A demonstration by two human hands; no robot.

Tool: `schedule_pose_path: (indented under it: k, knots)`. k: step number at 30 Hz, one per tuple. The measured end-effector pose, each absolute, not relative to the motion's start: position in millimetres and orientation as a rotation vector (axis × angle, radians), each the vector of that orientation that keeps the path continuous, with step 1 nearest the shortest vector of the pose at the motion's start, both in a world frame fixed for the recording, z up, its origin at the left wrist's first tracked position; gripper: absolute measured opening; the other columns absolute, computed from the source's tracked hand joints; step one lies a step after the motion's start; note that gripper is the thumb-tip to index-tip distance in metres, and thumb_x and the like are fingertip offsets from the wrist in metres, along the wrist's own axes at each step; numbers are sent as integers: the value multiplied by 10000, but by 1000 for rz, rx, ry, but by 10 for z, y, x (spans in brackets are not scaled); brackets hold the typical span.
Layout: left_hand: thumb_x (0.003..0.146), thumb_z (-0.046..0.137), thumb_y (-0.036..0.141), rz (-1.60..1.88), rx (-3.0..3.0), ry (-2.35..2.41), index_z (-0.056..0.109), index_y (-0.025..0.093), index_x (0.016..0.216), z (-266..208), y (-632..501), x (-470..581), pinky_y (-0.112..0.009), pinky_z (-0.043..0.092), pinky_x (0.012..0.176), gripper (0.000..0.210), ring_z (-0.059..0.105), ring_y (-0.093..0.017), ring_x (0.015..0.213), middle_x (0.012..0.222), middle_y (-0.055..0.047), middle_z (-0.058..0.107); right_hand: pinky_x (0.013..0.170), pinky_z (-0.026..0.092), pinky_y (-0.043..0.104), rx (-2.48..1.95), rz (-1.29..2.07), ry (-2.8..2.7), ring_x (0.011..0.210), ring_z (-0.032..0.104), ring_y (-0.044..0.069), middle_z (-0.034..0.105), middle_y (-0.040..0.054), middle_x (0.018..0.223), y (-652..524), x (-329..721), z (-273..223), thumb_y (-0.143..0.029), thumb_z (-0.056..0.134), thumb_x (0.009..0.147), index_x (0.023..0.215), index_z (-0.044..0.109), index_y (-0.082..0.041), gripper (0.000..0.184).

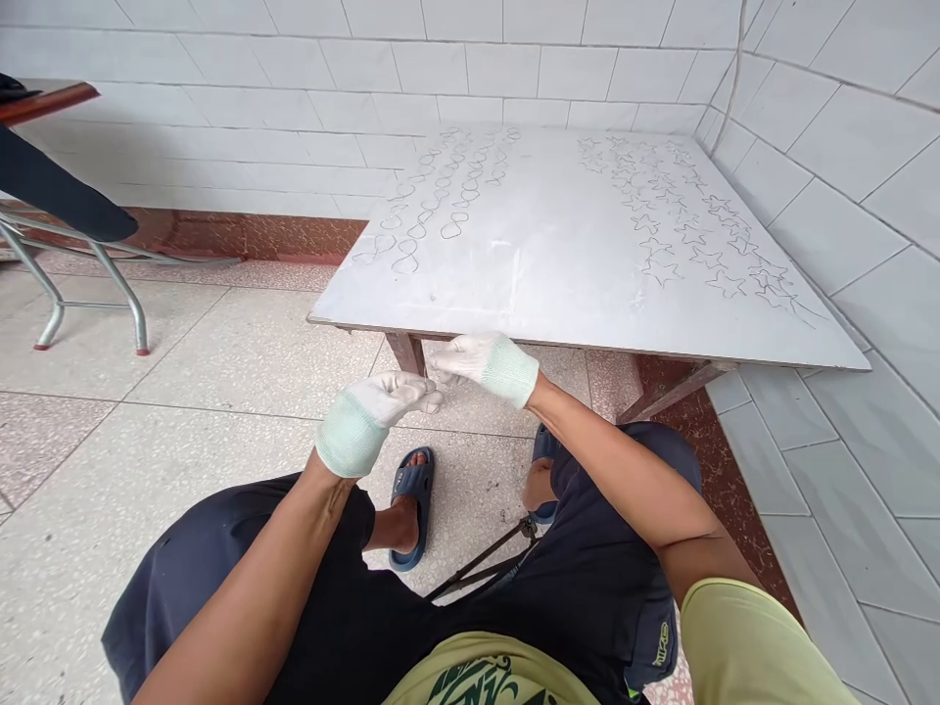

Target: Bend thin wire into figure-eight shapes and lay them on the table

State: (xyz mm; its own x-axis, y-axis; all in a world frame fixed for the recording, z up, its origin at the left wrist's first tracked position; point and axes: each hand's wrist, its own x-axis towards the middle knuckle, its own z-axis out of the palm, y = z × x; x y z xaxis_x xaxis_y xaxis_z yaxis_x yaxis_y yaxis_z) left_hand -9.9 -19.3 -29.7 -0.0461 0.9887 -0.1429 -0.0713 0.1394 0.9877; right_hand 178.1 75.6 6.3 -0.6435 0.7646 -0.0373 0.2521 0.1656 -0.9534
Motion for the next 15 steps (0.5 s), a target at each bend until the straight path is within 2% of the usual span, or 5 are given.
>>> schedule_pose_path:
  k: [5,8,11,15]
  knots:
    - [623,942,533,1112,917,1254,648,209,693,-366,-120,-62,-428,661,790,443,791,-250,750,763,-92,805,775,498,266,-996,1284,-2077,794,691,149,769,-6,792,605,1725,60,-326,698,896,681,752,-211,250]
    - [613,927,516,1213,808,1286,607,209,704,-430,-115,-2,-421,656,780,452,772,-235,713,716,-76,777,765,459,266,-1018,1100,-2093,781,662,141,739,-12,768,510,1648,30,-265,660,926,614,699,-207,321]
    - [763,802,478,1323,850,1409,616,199,762,-436,-170,91,-393,626,790,336,738,-206,710,726,-58,752,754,434,271,-1048,1012,-2112,753,639,136,699,-16,709,459,1573,-19,-236,632,944,565,648,-207,381]
    - [932,597,339,1422,1006,1668,605,202,826,-353,-272,235,-334,556,728,173,657,-170,681,757,-33,704,769,456,264,-1122,1131,-1992,790,678,140,741,-17,755,486,1522,-116,-254,642,926,634,695,-215,299]
